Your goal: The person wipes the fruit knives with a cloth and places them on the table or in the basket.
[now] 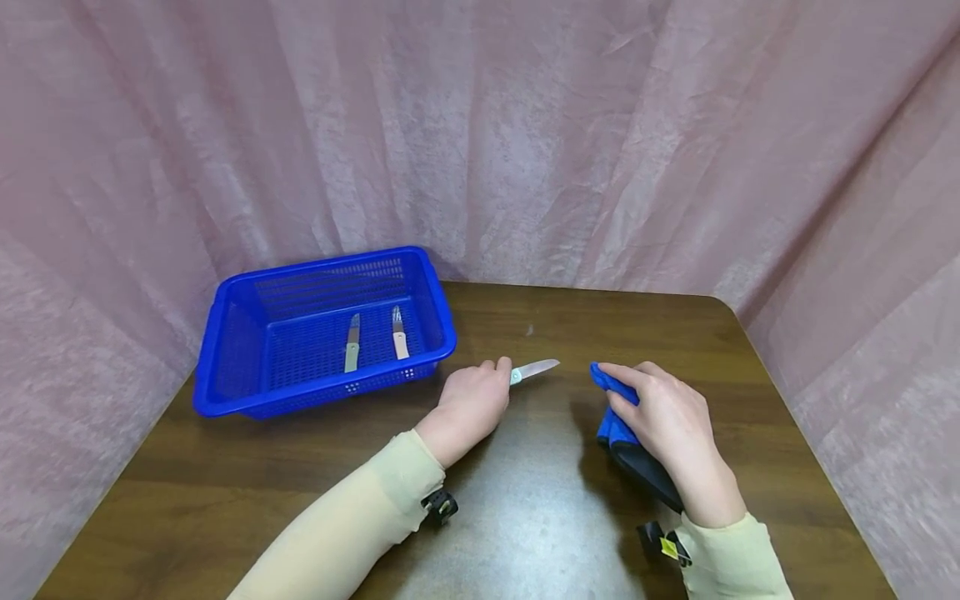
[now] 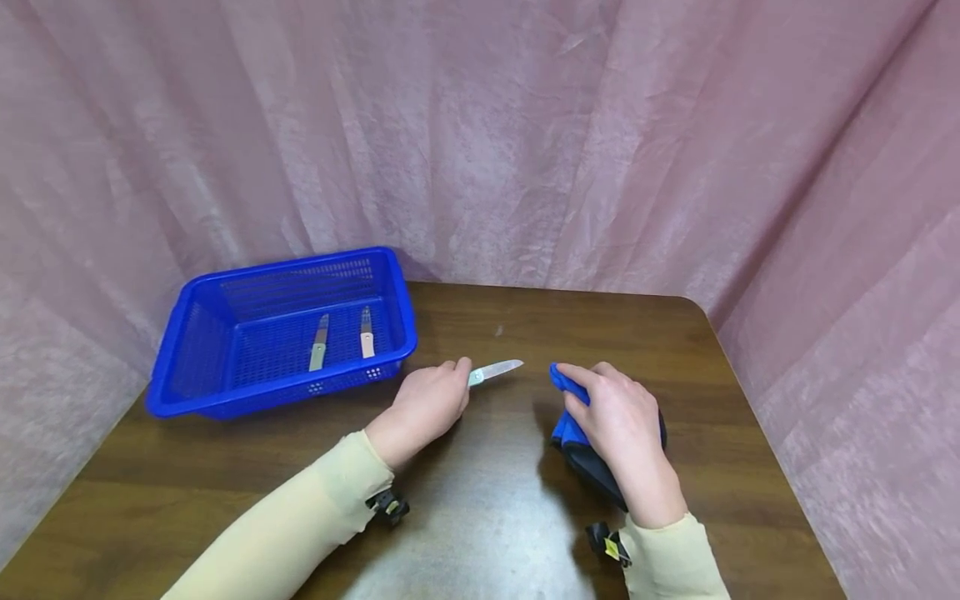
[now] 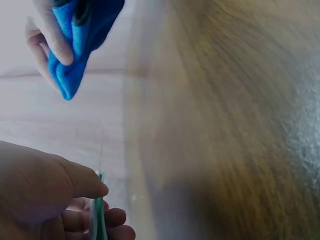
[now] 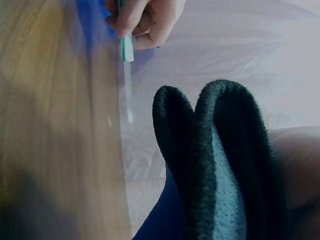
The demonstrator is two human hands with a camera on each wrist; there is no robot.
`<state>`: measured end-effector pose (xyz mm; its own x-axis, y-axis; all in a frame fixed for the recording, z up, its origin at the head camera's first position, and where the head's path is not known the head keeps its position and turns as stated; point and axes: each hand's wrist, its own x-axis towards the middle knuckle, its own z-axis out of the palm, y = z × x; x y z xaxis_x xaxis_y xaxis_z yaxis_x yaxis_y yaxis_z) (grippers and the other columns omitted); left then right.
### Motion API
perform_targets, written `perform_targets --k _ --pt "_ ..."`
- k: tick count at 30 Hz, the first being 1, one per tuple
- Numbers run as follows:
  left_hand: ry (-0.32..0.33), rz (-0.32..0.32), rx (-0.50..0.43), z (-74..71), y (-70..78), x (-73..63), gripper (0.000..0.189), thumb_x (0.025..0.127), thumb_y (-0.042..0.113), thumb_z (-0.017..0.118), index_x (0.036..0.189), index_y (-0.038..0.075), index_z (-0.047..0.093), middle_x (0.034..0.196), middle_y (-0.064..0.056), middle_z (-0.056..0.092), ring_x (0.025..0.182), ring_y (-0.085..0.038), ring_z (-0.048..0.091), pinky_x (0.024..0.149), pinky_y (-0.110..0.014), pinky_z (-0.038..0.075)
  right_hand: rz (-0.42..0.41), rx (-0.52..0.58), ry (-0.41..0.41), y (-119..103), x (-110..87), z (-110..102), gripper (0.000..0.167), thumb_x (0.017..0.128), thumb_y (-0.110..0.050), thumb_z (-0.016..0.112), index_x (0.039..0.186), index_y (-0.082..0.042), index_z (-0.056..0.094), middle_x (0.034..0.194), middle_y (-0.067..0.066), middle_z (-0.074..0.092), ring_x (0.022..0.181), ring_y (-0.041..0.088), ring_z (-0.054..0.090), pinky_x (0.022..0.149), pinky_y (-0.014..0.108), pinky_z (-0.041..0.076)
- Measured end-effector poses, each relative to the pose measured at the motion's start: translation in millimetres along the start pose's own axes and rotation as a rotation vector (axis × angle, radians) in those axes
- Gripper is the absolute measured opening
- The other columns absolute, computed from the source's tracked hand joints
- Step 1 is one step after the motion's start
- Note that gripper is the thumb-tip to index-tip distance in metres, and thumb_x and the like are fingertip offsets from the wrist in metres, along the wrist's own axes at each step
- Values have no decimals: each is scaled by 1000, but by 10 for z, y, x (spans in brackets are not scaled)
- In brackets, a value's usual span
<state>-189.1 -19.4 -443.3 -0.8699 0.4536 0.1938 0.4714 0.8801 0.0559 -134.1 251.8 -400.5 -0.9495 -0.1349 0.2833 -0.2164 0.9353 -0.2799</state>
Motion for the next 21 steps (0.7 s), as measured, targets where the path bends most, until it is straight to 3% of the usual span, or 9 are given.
perform_targets --k 8,13,21 --pt "131 56 -23 -179 -33 -89 13 105 8 72 112 4 62 90 -11 67 69 -27 67 55 -40 56 -16 1 25 -94 69 -58 39 100 -21 76 138 -27 79 108 7 76 74 23 65 58 43 50" --pt "220 69 -42 -259 -47 -152 17 104 10 75 108 4 60 87 -10 63 68 -29 64 53 -40 55 -30 4 39 -164 115 -94 38 101 -22 76 139 -28 79 110 6 76 75 24 67 59 44 52" --pt "305 77 -56 -357 -111 -245 18 103 10 76 104 5 59 84 -9 60 68 -29 62 53 -40 54 -64 18 69 -304 164 -141 41 100 -21 78 140 -30 78 110 3 76 77 25 68 61 45 53"
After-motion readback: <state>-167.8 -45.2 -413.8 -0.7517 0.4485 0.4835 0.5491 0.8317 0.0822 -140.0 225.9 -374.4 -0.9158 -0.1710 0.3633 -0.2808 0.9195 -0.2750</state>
